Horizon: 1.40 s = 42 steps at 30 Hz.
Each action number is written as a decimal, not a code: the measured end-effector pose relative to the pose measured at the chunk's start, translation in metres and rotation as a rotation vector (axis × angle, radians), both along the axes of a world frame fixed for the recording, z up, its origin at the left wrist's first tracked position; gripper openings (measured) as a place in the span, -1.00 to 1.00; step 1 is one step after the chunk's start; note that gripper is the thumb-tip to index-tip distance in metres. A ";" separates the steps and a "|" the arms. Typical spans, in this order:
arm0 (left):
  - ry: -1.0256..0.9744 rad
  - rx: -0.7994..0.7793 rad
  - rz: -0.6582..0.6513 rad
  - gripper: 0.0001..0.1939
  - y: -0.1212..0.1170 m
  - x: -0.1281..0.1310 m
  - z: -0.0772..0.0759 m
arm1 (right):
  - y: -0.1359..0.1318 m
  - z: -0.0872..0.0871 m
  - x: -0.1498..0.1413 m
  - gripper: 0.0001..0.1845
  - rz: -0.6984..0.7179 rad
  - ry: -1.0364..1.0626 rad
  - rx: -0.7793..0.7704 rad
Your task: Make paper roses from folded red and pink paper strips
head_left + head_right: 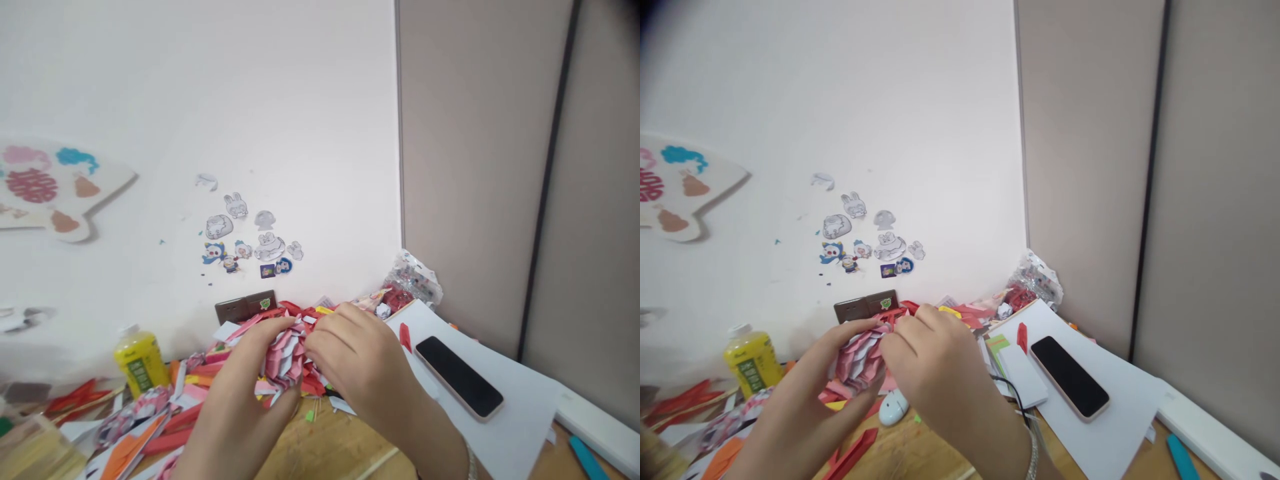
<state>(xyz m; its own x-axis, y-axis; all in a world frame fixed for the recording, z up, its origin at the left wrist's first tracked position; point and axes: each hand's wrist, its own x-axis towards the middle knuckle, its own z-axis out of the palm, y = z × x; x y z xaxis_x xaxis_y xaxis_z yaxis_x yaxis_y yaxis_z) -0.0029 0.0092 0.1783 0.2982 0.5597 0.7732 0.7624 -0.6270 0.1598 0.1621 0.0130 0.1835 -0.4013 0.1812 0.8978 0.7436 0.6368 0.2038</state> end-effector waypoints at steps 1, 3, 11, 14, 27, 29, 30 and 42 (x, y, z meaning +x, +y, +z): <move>-0.001 -0.001 0.003 -0.50 0.000 0.000 0.000 | 0.000 0.000 0.000 -0.68 -0.001 -0.001 0.001; -0.009 -0.001 0.014 -0.50 0.001 -0.001 -0.002 | 0.000 0.000 0.000 -0.69 -0.005 0.007 -0.002; 0.042 0.009 0.004 -0.51 -0.001 -0.003 0.000 | 0.000 -0.001 -0.001 -0.65 0.059 0.021 -0.028; 0.031 0.016 0.006 -0.52 -0.001 -0.004 0.000 | 0.000 -0.002 -0.001 -0.68 0.077 0.028 0.028; -0.024 0.013 0.029 -0.54 -0.004 -0.001 0.003 | 0.002 -0.007 -0.003 -0.80 0.106 0.082 0.094; -0.029 0.011 0.026 -0.54 -0.006 -0.001 0.004 | 0.002 -0.008 -0.002 -0.81 0.108 0.075 0.098; -0.032 0.010 0.028 -0.54 -0.007 -0.001 0.004 | 0.002 -0.008 -0.002 -0.81 0.111 0.067 0.100; -0.019 0.032 0.047 -0.54 -0.007 -0.002 0.001 | 0.005 -0.005 -0.001 -0.71 0.146 0.050 0.114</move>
